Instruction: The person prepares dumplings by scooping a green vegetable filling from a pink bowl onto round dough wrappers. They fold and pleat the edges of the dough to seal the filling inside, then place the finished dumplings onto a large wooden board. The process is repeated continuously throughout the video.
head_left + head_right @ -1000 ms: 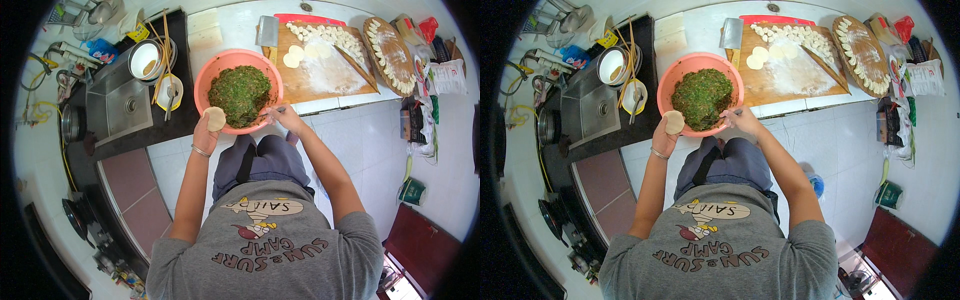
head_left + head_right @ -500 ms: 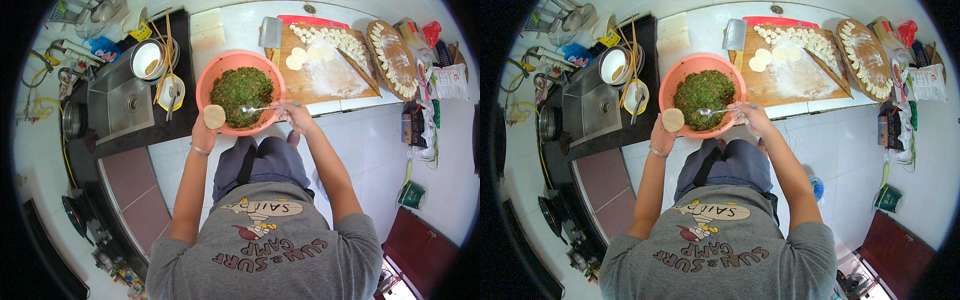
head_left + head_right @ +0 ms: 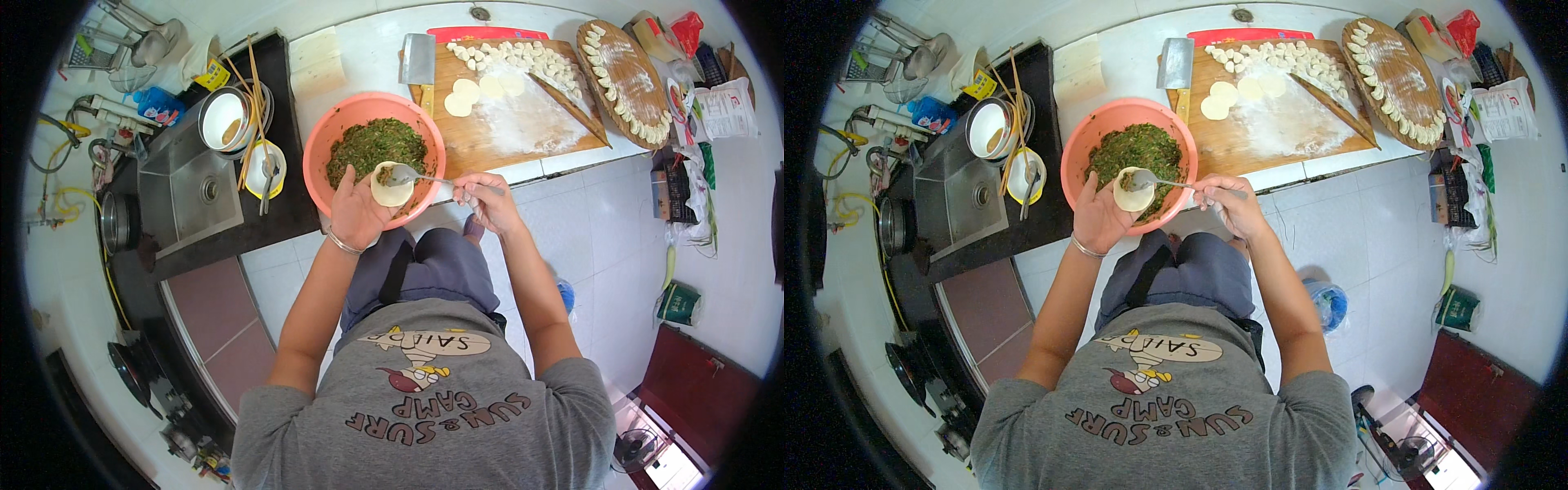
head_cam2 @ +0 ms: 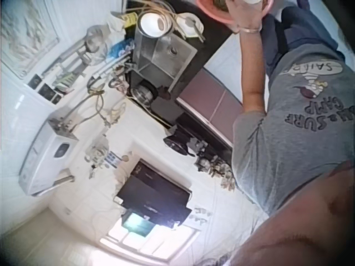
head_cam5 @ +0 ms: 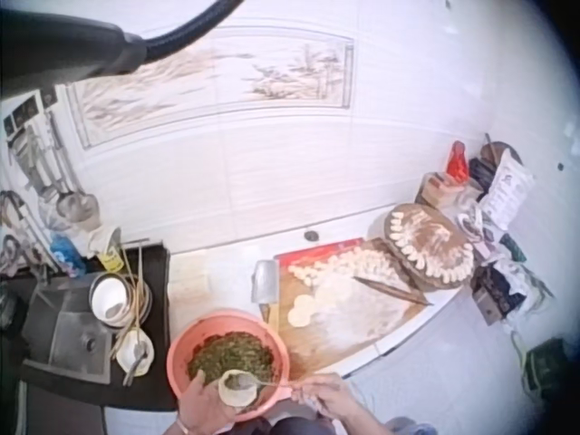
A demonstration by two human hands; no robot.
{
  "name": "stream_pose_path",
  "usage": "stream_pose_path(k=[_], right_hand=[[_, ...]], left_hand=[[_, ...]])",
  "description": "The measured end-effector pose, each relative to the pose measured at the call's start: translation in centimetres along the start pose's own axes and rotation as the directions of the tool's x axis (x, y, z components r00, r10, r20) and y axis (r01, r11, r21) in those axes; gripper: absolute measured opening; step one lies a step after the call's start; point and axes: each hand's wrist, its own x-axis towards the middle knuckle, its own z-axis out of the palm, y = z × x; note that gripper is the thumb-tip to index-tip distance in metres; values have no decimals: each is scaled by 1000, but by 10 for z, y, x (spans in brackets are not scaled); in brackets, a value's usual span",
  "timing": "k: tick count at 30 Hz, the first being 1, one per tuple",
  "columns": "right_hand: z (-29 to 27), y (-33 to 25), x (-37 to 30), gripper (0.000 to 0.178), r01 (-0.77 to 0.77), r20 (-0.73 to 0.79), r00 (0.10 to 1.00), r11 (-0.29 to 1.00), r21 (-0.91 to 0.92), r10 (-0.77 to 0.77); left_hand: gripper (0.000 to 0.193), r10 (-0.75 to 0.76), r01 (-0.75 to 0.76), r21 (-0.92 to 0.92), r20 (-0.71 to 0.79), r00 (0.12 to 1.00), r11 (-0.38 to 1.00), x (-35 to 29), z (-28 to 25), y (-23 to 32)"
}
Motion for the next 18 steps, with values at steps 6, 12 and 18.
stream_pose_path(k=[6,12,18], right_hand=[[-22,13,-9,20,-65,-19,998,994,93,67],[-36,5,-18,20,-90,-49,994,985,146,98],[-34,5,-5,24,-4,-38,999,969,247,13]], left_hand=[[68,-15,14,-13,-57,998,1000,10,7,-3],[66,1,-4,-38,-72,997,999,14,-7,4],[64,69,-70,-4,-137,988,998,14,-39,16]])
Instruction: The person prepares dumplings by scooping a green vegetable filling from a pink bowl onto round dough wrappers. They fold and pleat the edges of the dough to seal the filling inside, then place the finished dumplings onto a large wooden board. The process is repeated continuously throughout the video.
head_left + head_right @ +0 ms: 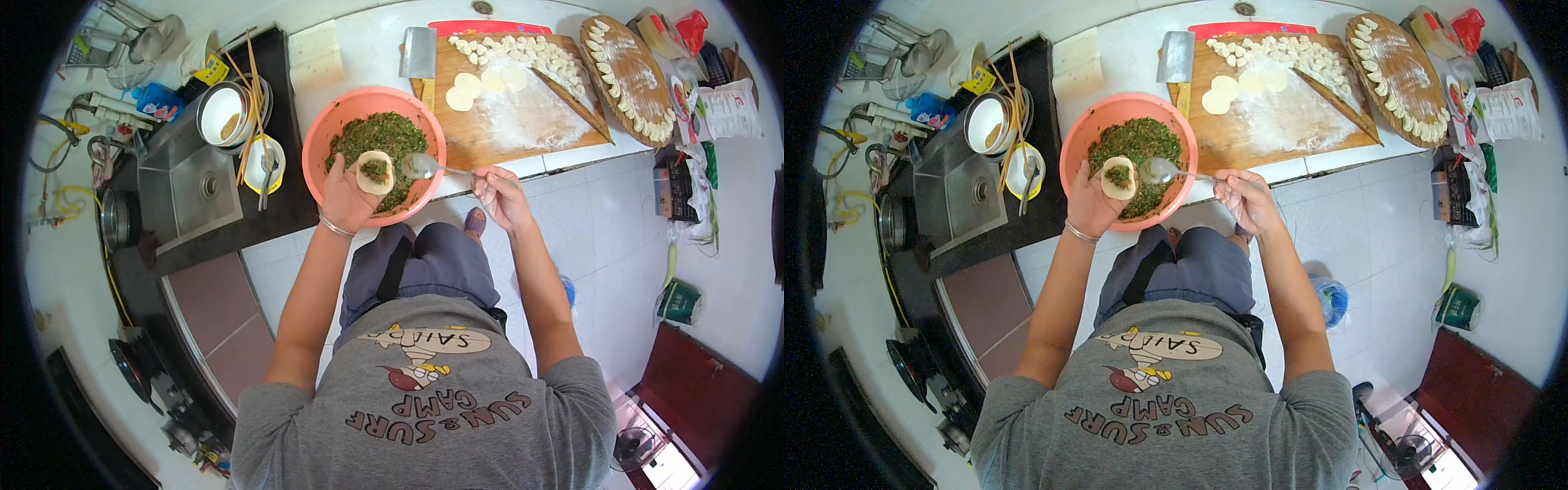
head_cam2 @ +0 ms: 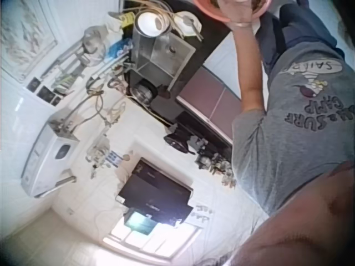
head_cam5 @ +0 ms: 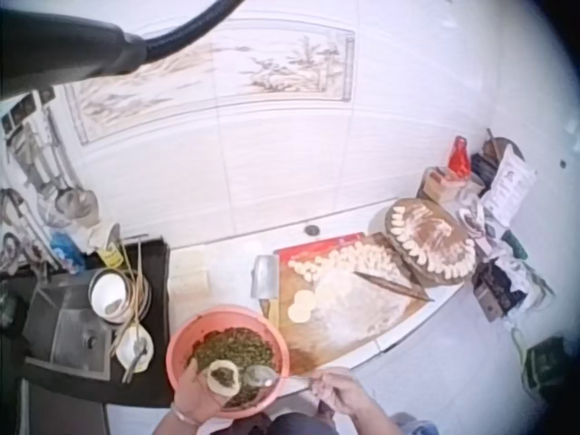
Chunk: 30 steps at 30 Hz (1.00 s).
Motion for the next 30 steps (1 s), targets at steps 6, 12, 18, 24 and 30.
stream_pose_path(k=[6,12,18,24,30], right_hand=[[27,33,20,24,-9,-199,978,932,-362,-68],[48,93,23,21,37,-24,997,722,-690,-75],[54,102,16,16,250,216,968,440,-862,-128],[43,108,7,19,364,296,922,301,-881,-249],[55,102,-7,25,157,97,981,390,-907,-170]], left_hand=[[57,129,-126,58,-43,991,990,-21,-33,22],[60,189,-186,34,-178,966,982,-43,-57,39],[59,164,-164,9,-169,972,986,-51,-67,30],[56,140,-140,6,-125,982,990,-47,-73,21],[55,150,-144,43,-165,975,989,-46,-64,21]])
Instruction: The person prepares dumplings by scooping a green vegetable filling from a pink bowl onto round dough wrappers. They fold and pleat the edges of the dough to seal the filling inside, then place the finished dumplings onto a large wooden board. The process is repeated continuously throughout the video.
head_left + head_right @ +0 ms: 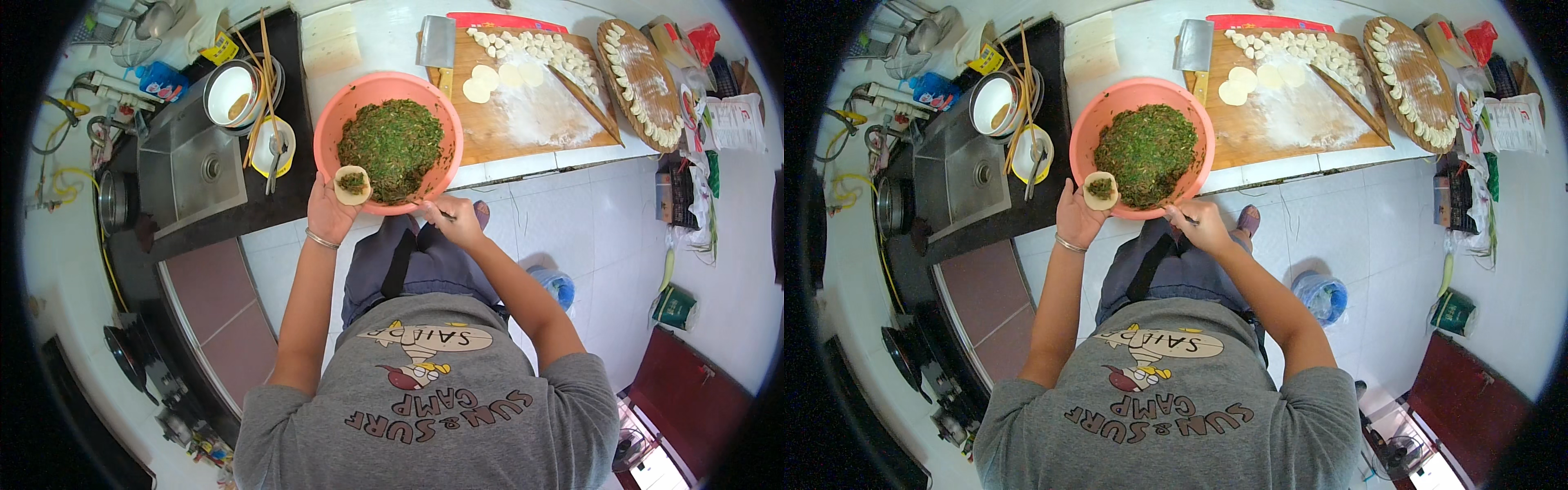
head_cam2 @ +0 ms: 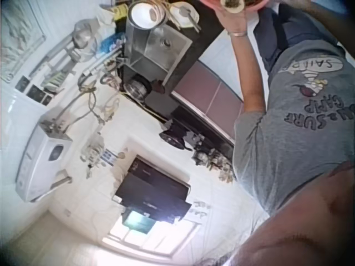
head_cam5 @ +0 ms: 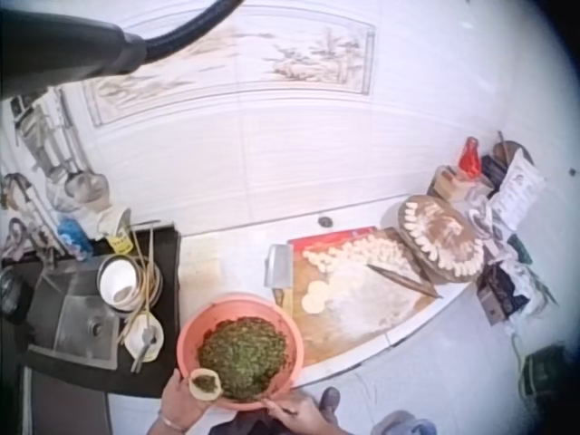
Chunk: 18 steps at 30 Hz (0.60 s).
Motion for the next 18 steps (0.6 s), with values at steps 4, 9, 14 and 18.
stream_pose_path(k=[4,9,14,18], right_hand=[[-4,-1,-2,29,-224,-41,971,960,165,234],[-17,2,7,34,-371,10,917,843,389,399],[-19,10,20,31,-519,39,787,627,581,616],[-13,22,30,29,-565,112,695,442,696,711]], left_hand=[[56,-2,2,16,19,1000,1000,1,-4,2],[57,13,-12,56,-12,1000,998,0,-2,1],[56,11,-11,50,-3,1000,999,2,-7,1],[55,29,-27,85,-29,999,996,2,-6,2]])
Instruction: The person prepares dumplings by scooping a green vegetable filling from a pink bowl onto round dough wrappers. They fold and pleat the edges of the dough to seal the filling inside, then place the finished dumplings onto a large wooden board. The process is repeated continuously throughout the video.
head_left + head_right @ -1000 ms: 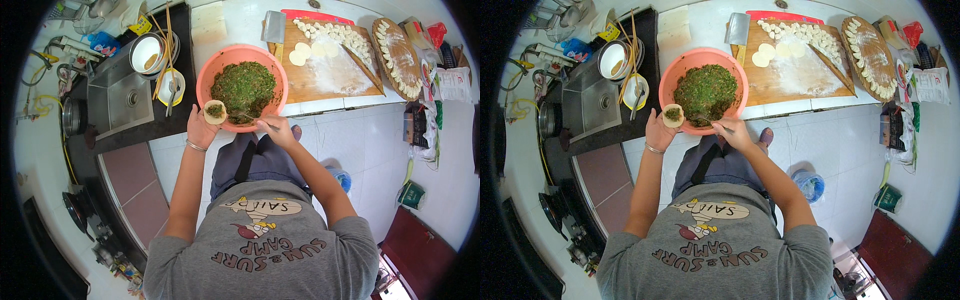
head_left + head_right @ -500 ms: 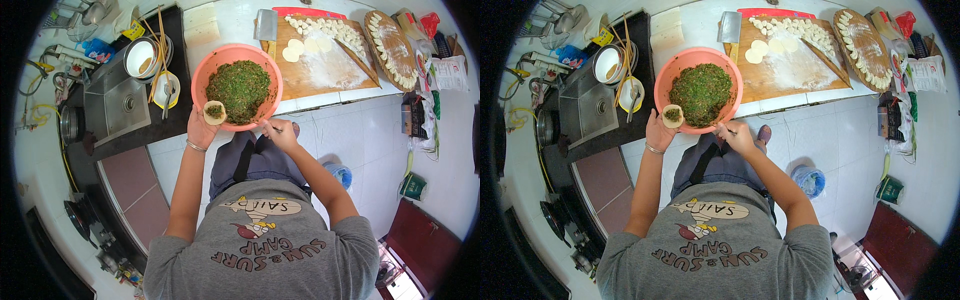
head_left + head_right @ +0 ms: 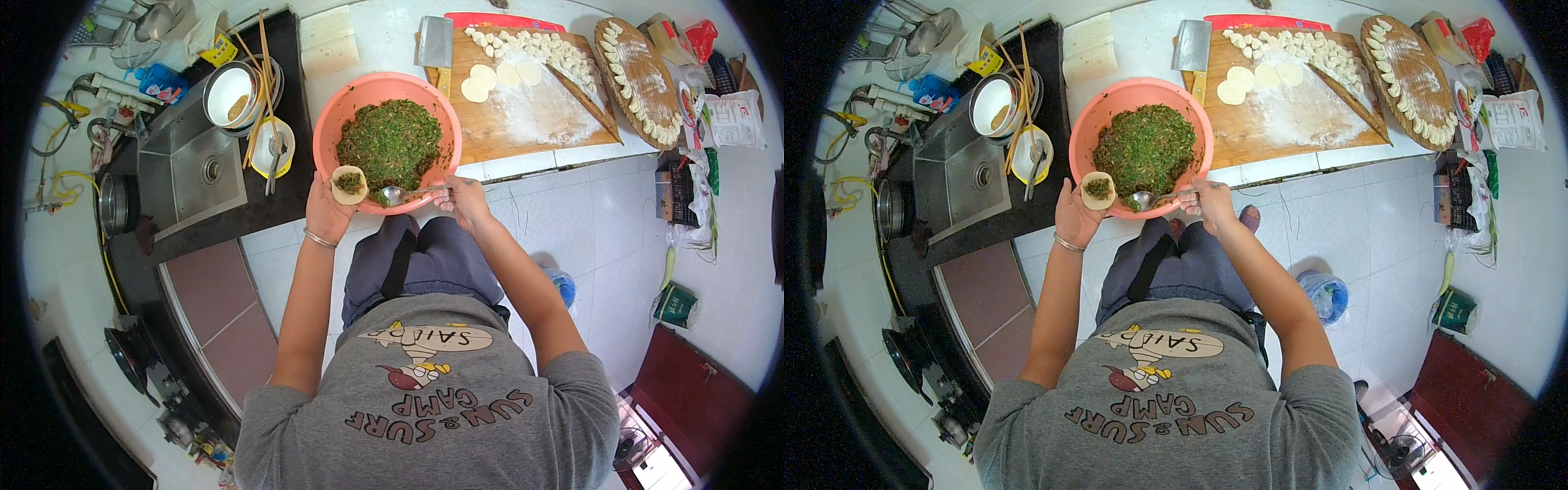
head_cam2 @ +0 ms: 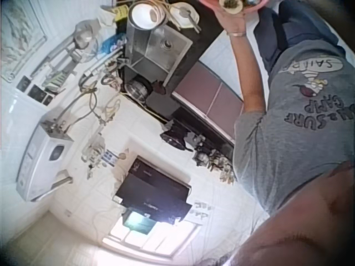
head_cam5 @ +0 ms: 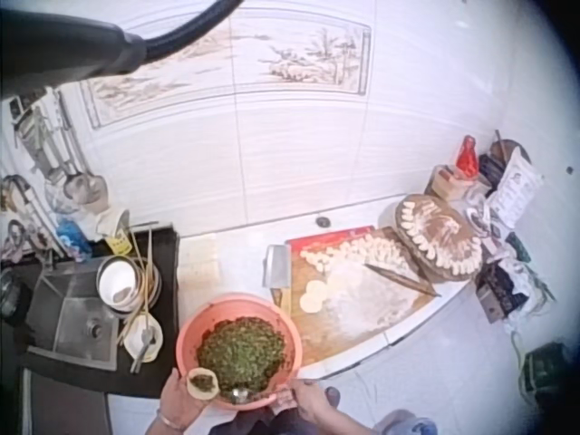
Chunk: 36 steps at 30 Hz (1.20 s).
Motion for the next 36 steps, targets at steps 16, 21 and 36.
stream_pose_path(k=[16,21,36], right_hand=[[-5,-57,-40,28,378,388,820,907,183,-420],[-24,-58,-38,29,555,501,707,831,42,-498],[-32,-67,-37,30,328,473,756,888,323,-452]], left_hand=[[70,-199,224,-53,300,933,973,-4,81,-2],[70,-245,305,-113,370,896,946,-2,95,1],[71,-277,289,2,293,915,957,8,99,-1]])
